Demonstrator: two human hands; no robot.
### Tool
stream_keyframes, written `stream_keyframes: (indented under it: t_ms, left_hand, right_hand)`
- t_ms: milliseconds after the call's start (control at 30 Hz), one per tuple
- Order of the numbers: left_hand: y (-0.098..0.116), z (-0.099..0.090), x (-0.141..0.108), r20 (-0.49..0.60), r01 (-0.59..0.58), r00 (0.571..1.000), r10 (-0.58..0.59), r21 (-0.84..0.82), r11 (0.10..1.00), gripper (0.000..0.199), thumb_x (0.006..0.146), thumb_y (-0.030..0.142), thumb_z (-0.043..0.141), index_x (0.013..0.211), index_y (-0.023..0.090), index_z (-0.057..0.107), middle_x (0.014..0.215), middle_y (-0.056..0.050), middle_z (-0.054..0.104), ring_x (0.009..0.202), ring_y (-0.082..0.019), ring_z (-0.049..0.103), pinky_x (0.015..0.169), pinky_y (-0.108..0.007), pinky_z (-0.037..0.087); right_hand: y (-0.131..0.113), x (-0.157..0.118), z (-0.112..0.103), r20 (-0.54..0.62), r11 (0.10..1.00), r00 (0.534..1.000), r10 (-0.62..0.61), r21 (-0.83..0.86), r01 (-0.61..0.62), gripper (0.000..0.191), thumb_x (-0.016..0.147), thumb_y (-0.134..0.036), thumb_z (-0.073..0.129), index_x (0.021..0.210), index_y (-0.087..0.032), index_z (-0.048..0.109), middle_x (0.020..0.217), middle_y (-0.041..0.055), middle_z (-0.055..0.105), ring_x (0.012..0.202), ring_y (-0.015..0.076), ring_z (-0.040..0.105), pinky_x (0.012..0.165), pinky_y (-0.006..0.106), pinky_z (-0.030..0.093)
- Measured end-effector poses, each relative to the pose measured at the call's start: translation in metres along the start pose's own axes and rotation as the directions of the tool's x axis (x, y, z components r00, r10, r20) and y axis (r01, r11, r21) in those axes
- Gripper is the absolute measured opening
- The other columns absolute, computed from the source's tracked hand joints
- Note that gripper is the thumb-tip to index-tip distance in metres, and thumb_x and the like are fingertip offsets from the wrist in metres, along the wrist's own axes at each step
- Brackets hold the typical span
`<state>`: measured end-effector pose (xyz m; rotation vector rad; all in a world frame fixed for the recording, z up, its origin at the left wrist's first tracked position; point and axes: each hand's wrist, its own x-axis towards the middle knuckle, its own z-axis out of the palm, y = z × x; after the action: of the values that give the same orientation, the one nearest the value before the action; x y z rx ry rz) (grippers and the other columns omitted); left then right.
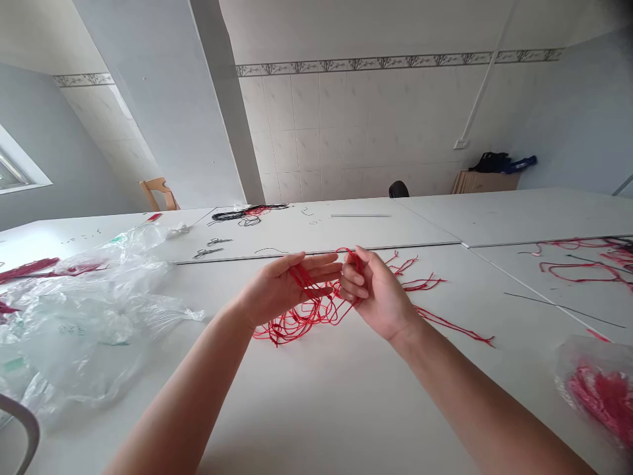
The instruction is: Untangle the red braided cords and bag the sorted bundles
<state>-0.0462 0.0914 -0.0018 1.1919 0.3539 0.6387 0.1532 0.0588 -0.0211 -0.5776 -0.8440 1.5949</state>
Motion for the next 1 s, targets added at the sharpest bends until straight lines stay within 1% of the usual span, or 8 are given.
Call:
stream_keyframes:
  t_ms: [100,233,333,467,667,733,867,1000]
  left_hand:
    - [-0.001,0.003,0.000,0.000,0.029,1.000,-0.029,0.005,1.000,0.050,0.107,0.043,0.034,0.138,0.021,0.068,0.152,-0.010,0.056,0.146,-0.036,0.038,0.114,-0.054,0.035]
    - [-0.004,0.005,-0.001,-0.035,0.059,0.998,-0.060,-0.017,0.998,0.049,0.104,0.045,0.042,0.137,0.020,0.068,0.147,-0.012,0.060,0.141,-0.038,0.043,0.111,-0.057,0.038]
    - [-0.006,0.003,-0.001,-0.051,0.078,0.996,-0.079,-0.021,0.997,0.049,0.103,0.046,0.045,0.138,0.020,0.067,0.140,-0.013,0.065,0.135,-0.037,0.050,0.111,-0.057,0.038]
    - [-0.007,0.001,-0.001,-0.049,0.081,0.995,-0.082,-0.018,0.997,0.049,0.104,0.044,0.043,0.140,0.021,0.066,0.137,-0.014,0.067,0.130,-0.035,0.055,0.110,-0.054,0.039]
    - [-0.006,0.004,0.000,-0.045,0.032,0.999,-0.031,0.015,0.999,0.045,0.105,0.040,0.040,0.133,0.022,0.071,0.142,-0.012,0.064,0.125,-0.034,0.059,0.102,-0.051,0.048]
    - [-0.003,0.003,-0.001,-0.050,0.021,0.999,-0.020,0.038,0.999,0.045,0.105,0.040,0.039,0.133,0.022,0.070,0.142,-0.012,0.064,0.127,-0.034,0.058,0.102,-0.050,0.049]
    - [0.009,-0.006,-0.008,-0.084,0.011,0.996,-0.004,0.073,0.997,0.049,0.106,0.040,0.037,0.137,0.017,0.068,0.141,-0.015,0.065,0.135,-0.033,0.054,0.104,-0.045,0.051]
    - [0.032,-0.013,-0.023,-0.158,-0.067,0.985,0.073,0.037,0.997,0.051,0.107,0.034,0.033,0.137,0.010,0.067,0.131,-0.019,0.071,0.114,-0.029,0.069,0.088,-0.038,0.061]
  right_hand:
    - [0.000,-0.006,0.002,0.105,0.968,0.993,0.055,-0.251,-0.027,0.027,0.093,-0.044,0.065,0.082,-0.020,0.061,0.061,-0.0084,0.027,0.052,0.0089,0.015,0.049,0.026,0.018]
    - [0.004,-0.011,0.006,0.161,0.839,0.987,-0.003,-0.537,0.090,0.024,0.090,-0.044,0.072,0.087,-0.021,0.065,0.067,-0.0055,0.045,0.058,0.0098,0.033,0.055,0.026,0.027]
    - [0.009,-0.011,0.004,0.181,0.766,0.983,-0.022,-0.629,0.133,0.025,0.088,-0.045,0.073,0.092,-0.021,0.068,0.076,-0.0024,0.058,0.065,0.0119,0.046,0.058,0.027,0.034]
    - [0.012,-0.009,0.002,0.195,0.724,0.980,-0.030,-0.672,0.156,0.023,0.089,-0.043,0.072,0.088,-0.020,0.068,0.077,-0.0016,0.059,0.067,0.0126,0.048,0.060,0.027,0.037]
    - [0.003,-0.008,0.002,0.151,0.907,0.988,0.039,-0.419,0.028,0.022,0.089,-0.037,0.072,0.077,-0.021,0.062,0.067,-0.0058,0.045,0.058,0.0093,0.034,0.055,0.025,0.031]
    - [-0.001,-0.006,0.001,0.140,0.964,0.988,0.071,-0.262,-0.032,0.022,0.089,-0.034,0.072,0.074,-0.020,0.062,0.069,-0.0042,0.048,0.063,0.0102,0.041,0.057,0.024,0.037]
    - [-0.009,-0.001,-0.005,0.130,0.996,0.988,0.080,-0.043,-0.075,0.016,0.089,-0.029,0.071,0.078,-0.018,0.068,0.088,0.0017,0.060,0.086,0.0138,0.056,0.080,0.026,0.053]
    - [-0.018,0.001,-0.010,0.030,0.990,0.999,0.042,0.131,-0.046,0.009,0.086,-0.024,0.071,0.082,-0.017,0.070,0.089,0.0036,0.065,0.088,0.0166,0.062,0.086,0.031,0.057]
